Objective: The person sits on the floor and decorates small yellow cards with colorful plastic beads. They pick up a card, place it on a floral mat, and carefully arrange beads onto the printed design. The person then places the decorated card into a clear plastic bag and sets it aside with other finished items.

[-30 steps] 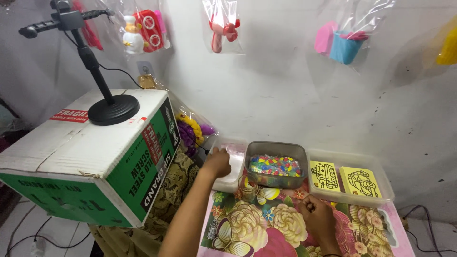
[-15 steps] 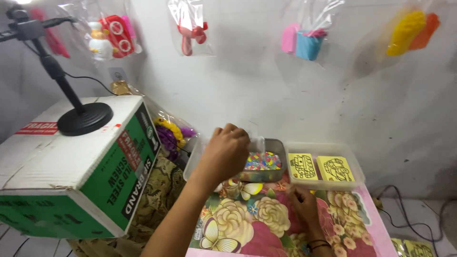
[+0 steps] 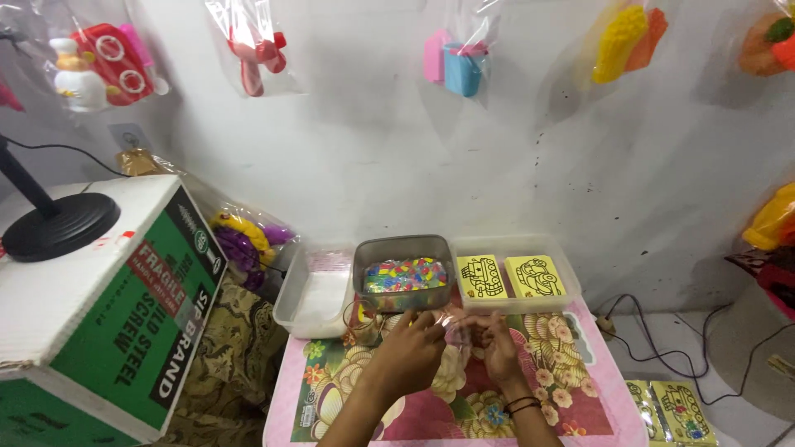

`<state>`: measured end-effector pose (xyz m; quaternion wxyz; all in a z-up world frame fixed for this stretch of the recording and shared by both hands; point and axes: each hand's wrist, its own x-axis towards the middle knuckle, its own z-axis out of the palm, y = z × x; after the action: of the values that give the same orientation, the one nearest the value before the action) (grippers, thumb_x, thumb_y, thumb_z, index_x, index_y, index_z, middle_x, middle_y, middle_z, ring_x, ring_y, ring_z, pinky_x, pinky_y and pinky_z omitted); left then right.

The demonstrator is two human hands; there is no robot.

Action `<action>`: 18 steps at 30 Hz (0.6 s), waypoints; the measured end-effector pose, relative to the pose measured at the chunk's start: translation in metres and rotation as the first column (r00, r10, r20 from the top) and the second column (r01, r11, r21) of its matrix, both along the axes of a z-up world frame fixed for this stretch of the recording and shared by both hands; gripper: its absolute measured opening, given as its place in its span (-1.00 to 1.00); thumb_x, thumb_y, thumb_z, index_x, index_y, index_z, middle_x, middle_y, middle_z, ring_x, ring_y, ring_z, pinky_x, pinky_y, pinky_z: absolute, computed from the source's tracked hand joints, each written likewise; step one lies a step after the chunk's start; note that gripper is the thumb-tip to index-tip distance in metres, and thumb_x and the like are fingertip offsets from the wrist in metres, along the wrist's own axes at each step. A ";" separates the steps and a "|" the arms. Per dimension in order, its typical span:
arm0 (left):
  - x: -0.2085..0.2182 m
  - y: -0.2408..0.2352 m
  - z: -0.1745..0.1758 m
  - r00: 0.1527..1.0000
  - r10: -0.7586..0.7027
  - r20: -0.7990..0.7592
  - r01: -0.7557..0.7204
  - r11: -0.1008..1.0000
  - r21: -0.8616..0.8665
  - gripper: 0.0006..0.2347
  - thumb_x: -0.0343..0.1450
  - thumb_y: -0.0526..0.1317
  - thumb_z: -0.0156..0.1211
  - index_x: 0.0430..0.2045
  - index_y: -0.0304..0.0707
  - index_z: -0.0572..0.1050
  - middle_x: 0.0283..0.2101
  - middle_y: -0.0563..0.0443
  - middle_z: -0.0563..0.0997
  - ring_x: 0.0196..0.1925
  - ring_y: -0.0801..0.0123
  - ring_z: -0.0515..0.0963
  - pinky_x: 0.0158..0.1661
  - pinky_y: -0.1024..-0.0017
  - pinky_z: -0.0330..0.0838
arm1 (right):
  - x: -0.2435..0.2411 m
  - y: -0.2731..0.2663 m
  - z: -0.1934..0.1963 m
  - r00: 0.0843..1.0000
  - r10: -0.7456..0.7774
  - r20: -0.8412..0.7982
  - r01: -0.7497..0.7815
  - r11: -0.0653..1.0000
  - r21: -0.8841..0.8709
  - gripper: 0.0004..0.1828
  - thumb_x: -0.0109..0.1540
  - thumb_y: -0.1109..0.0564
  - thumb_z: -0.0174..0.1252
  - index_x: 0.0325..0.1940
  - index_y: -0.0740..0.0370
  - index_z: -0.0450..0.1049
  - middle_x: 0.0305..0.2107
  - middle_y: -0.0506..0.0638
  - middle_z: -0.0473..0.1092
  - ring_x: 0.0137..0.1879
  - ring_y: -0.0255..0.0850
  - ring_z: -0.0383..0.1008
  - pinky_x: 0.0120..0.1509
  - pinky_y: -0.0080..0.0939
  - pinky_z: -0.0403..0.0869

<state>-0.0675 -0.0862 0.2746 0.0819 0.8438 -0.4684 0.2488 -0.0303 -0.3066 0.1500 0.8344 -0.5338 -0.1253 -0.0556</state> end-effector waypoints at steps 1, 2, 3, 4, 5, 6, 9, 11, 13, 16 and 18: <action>0.004 0.001 -0.012 1.000 -0.003 0.001 0.003 1.000 0.000 -0.92 0.21 -0.30 0.17 -0.59 -0.34 0.57 -0.25 -0.11 0.59 0.03 0.05 0.49 0.10 0.11 0.32 | 0.001 -0.001 -0.001 1.000 -0.003 0.001 0.003 1.000 0.000 -0.27 0.39 -0.29 -0.26 -0.15 0.42 0.56 -0.38 0.10 0.60 -0.29 -0.16 0.61 -0.11 -0.21 0.59; 0.008 0.001 -0.023 1.000 0.006 -0.013 -0.006 1.000 0.014 -0.91 0.21 -0.30 0.18 -0.58 -0.34 0.57 -0.24 -0.12 0.58 0.02 0.06 0.48 0.10 0.12 0.31 | 0.003 -0.002 -0.002 0.999 0.036 0.011 -0.035 0.997 -0.071 -0.35 0.38 -0.23 -0.16 -0.12 0.41 0.57 -0.39 0.06 0.58 -0.36 -0.25 0.52 -0.21 -0.28 0.50; 0.012 0.002 -0.036 0.999 0.016 -0.027 -0.015 1.000 0.027 -0.90 0.21 -0.29 0.18 -0.57 -0.34 0.58 -0.24 -0.12 0.57 0.01 0.06 0.48 0.09 0.12 0.31 | 0.004 -0.002 -0.003 0.997 0.076 0.017 -0.073 0.987 -0.142 -0.44 0.38 -0.18 -0.06 -0.08 0.40 0.57 -0.40 0.02 0.55 -0.43 -0.33 0.43 -0.32 -0.35 0.41; 0.012 0.002 -0.040 1.000 0.014 -0.028 -0.013 1.000 0.026 -0.90 0.21 -0.29 0.18 -0.57 -0.34 0.58 -0.24 -0.12 0.57 0.01 0.06 0.48 0.09 0.12 0.31 | 0.003 0.000 0.003 0.997 0.074 0.016 -0.071 0.987 -0.143 -0.44 0.38 -0.18 -0.06 -0.08 0.40 0.57 -0.40 0.02 0.55 -0.43 -0.33 0.43 -0.32 -0.35 0.41; 0.013 0.002 -0.043 0.996 0.035 -0.077 -0.034 0.999 0.009 -0.90 0.24 -0.29 0.19 -0.52 -0.35 0.58 -0.23 -0.11 0.57 0.02 0.08 0.48 0.06 0.14 0.31 | 0.003 0.002 0.010 0.999 0.038 0.004 -0.036 0.973 -0.228 -0.58 0.31 -0.06 0.06 -0.05 0.37 0.58 -0.42 0.01 0.52 -0.44 -0.35 0.41 -0.35 -0.36 0.39; 0.014 0.002 -0.047 0.990 0.055 -0.127 -0.056 0.998 -0.007 -0.90 0.26 -0.30 0.20 -0.48 -0.35 0.58 -0.22 -0.10 0.56 0.02 0.09 0.48 0.03 0.16 0.31 | 0.002 0.005 0.017 1.000 0.002 -0.006 -0.003 0.950 -0.312 -0.67 0.24 0.06 0.19 -0.03 0.35 0.58 -0.43 -0.01 0.49 -0.44 -0.38 0.39 -0.37 -0.36 0.37; 0.014 -0.001 -0.056 0.985 0.061 -0.164 -0.084 0.986 -0.141 -0.89 0.26 -0.31 0.22 -0.43 -0.34 0.57 -0.17 -0.07 0.57 0.04 0.09 0.49 0.00 0.18 0.31 | 0.012 0.004 -0.003 0.996 -0.039 -0.085 0.011 0.951 -0.309 -0.74 0.19 0.24 0.30 -0.05 0.39 0.56 -0.39 -0.03 0.48 -0.43 -0.39 0.30 -0.43 -0.37 0.22; 0.013 -0.002 -0.055 0.981 0.047 -0.188 -0.089 0.971 -0.220 -0.88 0.26 -0.31 0.23 -0.40 -0.33 0.57 -0.14 -0.07 0.58 0.05 0.08 0.49 -0.01 0.19 0.31 | 0.012 0.004 0.001 0.999 -0.034 -0.028 0.024 0.957 -0.289 -0.75 0.20 0.28 0.24 -0.03 0.39 0.54 -0.32 -0.02 0.53 -0.29 -0.39 0.44 -0.25 -0.38 0.38; 0.012 -0.003 -0.053 0.977 0.032 -0.209 -0.095 0.949 -0.300 -0.86 0.25 -0.31 0.25 -0.37 -0.31 0.58 -0.11 -0.07 0.58 0.06 0.08 0.50 -0.01 0.20 0.31 | 0.008 0.005 0.010 0.999 -0.027 0.031 0.035 0.962 -0.272 -0.75 0.21 0.32 0.17 -0.02 0.40 0.52 -0.25 -0.02 0.58 -0.14 -0.38 0.58 -0.06 -0.38 0.55; 0.011 -0.001 -0.054 0.966 0.032 -0.258 -0.144 0.891 -0.429 -0.78 0.24 -0.31 0.29 -0.26 -0.30 0.54 -0.02 -0.14 0.58 0.09 0.03 0.48 0.00 0.16 0.29 | 0.003 0.008 0.022 0.989 -0.089 -0.119 0.060 0.971 -0.232 -0.68 0.18 0.34 0.09 0.02 0.34 0.52 -0.37 0.05 0.59 -0.37 -0.29 0.56 -0.32 -0.32 0.51; 0.011 0.002 -0.060 0.955 0.035 -0.293 -0.193 0.827 -0.529 -0.67 0.27 -0.33 0.30 -0.09 -0.33 0.47 0.03 -0.23 0.56 0.09 -0.04 0.49 0.01 0.13 0.33 | 0.006 0.009 0.016 0.986 -0.125 -0.111 0.101 0.974 -0.205 -0.65 0.18 0.38 0.05 0.05 0.32 0.48 -0.39 0.10 0.59 -0.38 -0.29 0.55 -0.36 -0.31 0.47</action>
<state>-0.0563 -0.0837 0.2147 0.3697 0.8367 -0.3093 0.2600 -0.0246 -0.2978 0.1663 0.7786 -0.6231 -0.0477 -0.0572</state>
